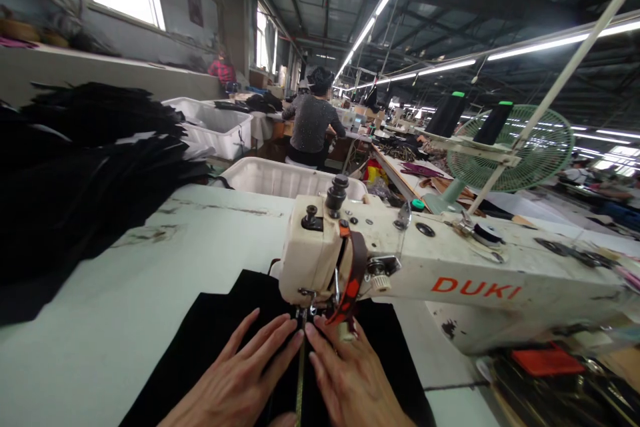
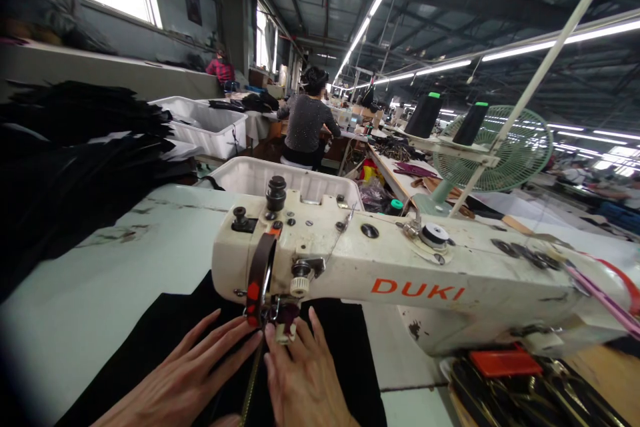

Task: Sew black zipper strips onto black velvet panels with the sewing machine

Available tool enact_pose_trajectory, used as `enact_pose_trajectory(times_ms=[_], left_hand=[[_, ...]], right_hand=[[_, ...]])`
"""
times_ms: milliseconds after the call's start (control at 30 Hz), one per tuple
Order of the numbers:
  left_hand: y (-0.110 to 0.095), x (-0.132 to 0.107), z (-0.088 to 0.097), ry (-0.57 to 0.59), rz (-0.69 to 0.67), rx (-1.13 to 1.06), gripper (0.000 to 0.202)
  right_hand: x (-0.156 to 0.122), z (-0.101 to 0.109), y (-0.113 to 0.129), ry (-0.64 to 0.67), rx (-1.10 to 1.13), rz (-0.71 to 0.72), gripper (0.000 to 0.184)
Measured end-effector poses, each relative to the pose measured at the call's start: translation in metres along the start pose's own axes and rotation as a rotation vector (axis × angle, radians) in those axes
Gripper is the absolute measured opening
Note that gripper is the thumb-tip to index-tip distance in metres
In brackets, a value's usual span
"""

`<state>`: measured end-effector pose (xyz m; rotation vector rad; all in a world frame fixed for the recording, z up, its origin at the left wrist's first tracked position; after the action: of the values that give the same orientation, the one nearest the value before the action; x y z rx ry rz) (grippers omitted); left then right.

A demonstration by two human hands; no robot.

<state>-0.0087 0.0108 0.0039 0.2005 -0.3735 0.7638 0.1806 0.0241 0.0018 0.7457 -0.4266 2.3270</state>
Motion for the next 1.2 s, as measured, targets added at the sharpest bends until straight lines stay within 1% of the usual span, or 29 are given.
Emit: enact_pose_trajectory(times_ms=[167, 333, 400, 500, 567, 600, 667, 800, 867, 933, 1000, 1033, 1067, 1133, 1167, 1200], left_hand=[[-0.003, 0.000, 0.005, -0.011, -0.020, 0.100, 0.069], [-0.006, 0.005, 0.010, -0.056, -0.029, 0.160, 0.067], [-0.005, 0.007, 0.010, -0.064, -0.030, 0.166, 0.067], [-0.004, 0.006, 0.007, -0.067, -0.021, 0.157, 0.066], [-0.003, 0.003, 0.005, -0.068, 0.002, 0.151, 0.066], [-0.003, 0.001, 0.003, -0.069, 0.012, 0.149, 0.066], [-0.002, -0.001, 0.001, -0.079, 0.030, 0.147, 0.067], [0.001, 0.002, -0.003, -0.071, 0.044, 0.111, 0.065], [0.003, 0.005, -0.004, -0.020, 0.057, 0.061, 0.062], [0.001, 0.005, -0.003, 0.058, 0.093, 0.000, 0.059], [-0.007, -0.002, 0.001, 0.146, 0.139, -0.056, 0.057], [-0.014, -0.008, 0.005, 0.188, 0.147, -0.084, 0.059], [-0.024, -0.015, 0.010, 0.217, 0.135, -0.117, 0.064], [-0.046, -0.033, 0.021, 0.237, 0.075, -0.178, 0.084], [-0.057, -0.042, 0.026, 0.214, 0.048, -0.192, 0.094], [-0.065, -0.051, 0.029, 0.181, 0.040, -0.191, 0.099]], right_hand=[[0.003, 0.003, 0.000, -0.024, 0.033, -0.022, 0.033], [0.001, 0.001, 0.000, 0.018, 0.158, -0.088, 0.032], [0.001, 0.003, -0.005, 0.029, 0.262, -0.159, 0.030], [0.003, 0.009, -0.020, -0.001, 0.428, -0.358, 0.028], [0.007, 0.013, -0.030, -0.025, 0.478, -0.459, 0.029], [0.009, 0.014, -0.034, -0.022, 0.486, -0.472, 0.030], [0.016, 0.012, -0.038, -0.002, 0.487, -0.452, 0.033], [0.025, 0.010, -0.039, 0.031, 0.464, -0.440, 0.038], [0.024, 0.012, -0.035, 0.091, 0.457, -0.463, 0.036], [0.018, 0.019, -0.024, 0.166, 0.464, -0.492, 0.028], [0.007, 0.029, -0.006, 0.206, 0.491, -0.503, 0.016], [0.001, 0.036, 0.005, 0.211, 0.512, -0.494, 0.013], [-0.007, 0.043, 0.016, 0.212, 0.533, -0.479, 0.015], [-0.023, 0.056, 0.039, 0.214, 0.574, -0.445, 0.022], [-0.031, 0.061, 0.050, 0.216, 0.583, -0.424, 0.025], [-0.038, 0.066, 0.059, 0.218, 0.580, -0.400, 0.030]])
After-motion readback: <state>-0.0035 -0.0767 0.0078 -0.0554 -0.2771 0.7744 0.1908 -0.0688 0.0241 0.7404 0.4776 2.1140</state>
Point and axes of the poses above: each hand's wrist, its own x-axis towards the middle knuckle, its own z-axis out of the back of the hand, y = z × x, the point moved 3 cm from there along x, towards the middle knuckle, and after that the axes turned 4 degrees about z, right-handed, at the moved point
